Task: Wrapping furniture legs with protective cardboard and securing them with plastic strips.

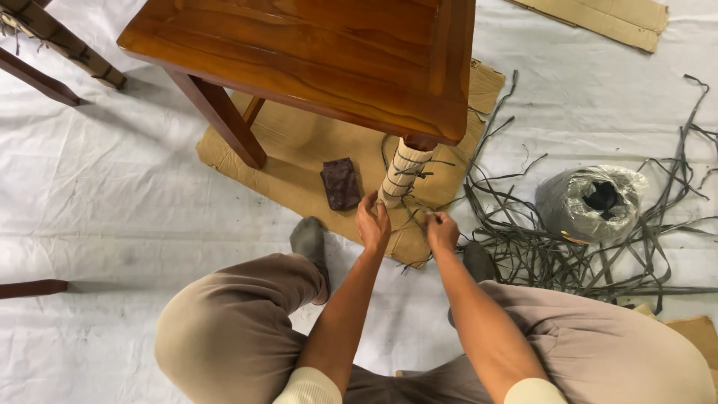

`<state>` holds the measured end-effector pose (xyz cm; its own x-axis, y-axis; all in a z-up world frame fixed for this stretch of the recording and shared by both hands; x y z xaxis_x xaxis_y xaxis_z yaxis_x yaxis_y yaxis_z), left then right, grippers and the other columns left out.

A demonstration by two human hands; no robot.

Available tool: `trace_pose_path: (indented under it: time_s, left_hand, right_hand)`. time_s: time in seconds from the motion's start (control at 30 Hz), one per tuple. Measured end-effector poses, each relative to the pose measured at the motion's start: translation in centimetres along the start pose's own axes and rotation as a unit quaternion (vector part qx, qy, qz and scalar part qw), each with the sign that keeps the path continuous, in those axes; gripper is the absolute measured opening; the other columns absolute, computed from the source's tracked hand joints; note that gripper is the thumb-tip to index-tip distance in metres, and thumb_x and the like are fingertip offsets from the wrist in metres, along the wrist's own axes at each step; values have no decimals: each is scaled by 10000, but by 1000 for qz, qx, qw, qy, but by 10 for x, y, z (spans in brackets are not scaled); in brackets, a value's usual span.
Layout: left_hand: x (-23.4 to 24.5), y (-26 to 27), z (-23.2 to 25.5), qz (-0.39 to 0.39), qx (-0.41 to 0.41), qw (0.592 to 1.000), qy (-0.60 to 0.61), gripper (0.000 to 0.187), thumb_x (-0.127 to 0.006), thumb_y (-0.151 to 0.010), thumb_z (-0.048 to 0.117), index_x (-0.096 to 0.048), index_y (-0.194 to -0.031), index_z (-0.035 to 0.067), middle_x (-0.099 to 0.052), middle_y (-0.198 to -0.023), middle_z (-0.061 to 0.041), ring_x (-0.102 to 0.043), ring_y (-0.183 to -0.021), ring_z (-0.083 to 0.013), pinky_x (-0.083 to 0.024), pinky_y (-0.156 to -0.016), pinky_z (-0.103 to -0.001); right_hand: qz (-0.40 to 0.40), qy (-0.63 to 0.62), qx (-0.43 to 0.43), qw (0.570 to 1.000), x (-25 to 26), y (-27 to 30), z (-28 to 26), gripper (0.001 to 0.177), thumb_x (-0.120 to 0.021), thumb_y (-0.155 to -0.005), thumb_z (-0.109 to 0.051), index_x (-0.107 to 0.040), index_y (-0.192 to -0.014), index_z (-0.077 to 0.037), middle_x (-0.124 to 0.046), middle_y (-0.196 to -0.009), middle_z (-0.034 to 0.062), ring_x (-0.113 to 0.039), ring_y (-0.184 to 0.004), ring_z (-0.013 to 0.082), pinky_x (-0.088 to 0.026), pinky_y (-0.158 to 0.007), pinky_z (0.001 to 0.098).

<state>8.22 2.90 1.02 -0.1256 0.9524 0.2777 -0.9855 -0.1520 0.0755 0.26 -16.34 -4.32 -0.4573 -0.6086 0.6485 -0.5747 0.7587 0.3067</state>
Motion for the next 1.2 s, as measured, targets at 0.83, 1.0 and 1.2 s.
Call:
trace_pose_path:
  time_s: [0.83, 1.0, 1.2]
  left_hand:
    - [-38, -76, -35, -221, 39, 972, 76, 411, -458, -959, 88, -667, -1307, 21, -737, -1246, -146, -687, -1165, -242, -506, -1002, -339]
    - [-49, -94, -39, -199, 105, 970, 87, 403, -548, -1037, 264, -677, -1316, 3, -741, -1231, -120, -682, -1131, -205, -515, -950, -339]
    - [-85, -112, -69, -293, 156, 908, 255, 474, -527, -1058, 328, -588, -1410, 17, -683, -1332, -91, -651, -1183, -188, -508, -965, -318]
  right_hand:
    - [-151, -340, -144, 917, -17, -77, -53, 67, -665, -993, -167, -637, -1005, -107, -646, -958, 18, -524, -611, 92, -299, -468, 246]
    - [-228, -286, -144, 919, -49, -93, -42, 80, -565, -1006, -115, -627, -1056, -118, -669, -909, 53, -643, -696, 155, -298, -502, 299]
    - [-280, -51, -140, 948, -138, -171, 56, 253, -572, -1030, 0, -677, -1257, 39, -467, -1525, 211, -531, -1199, 295, -398, -912, 437]
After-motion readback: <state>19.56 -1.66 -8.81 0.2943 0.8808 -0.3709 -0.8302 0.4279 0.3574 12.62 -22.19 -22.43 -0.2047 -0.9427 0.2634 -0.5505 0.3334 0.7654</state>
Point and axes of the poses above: each hand's wrist, its own y-axis away from the middle knuckle, its own x-axis out of the back of the hand, z = x × y, the point moved 4 cm from there along -y, towards the middle knuckle
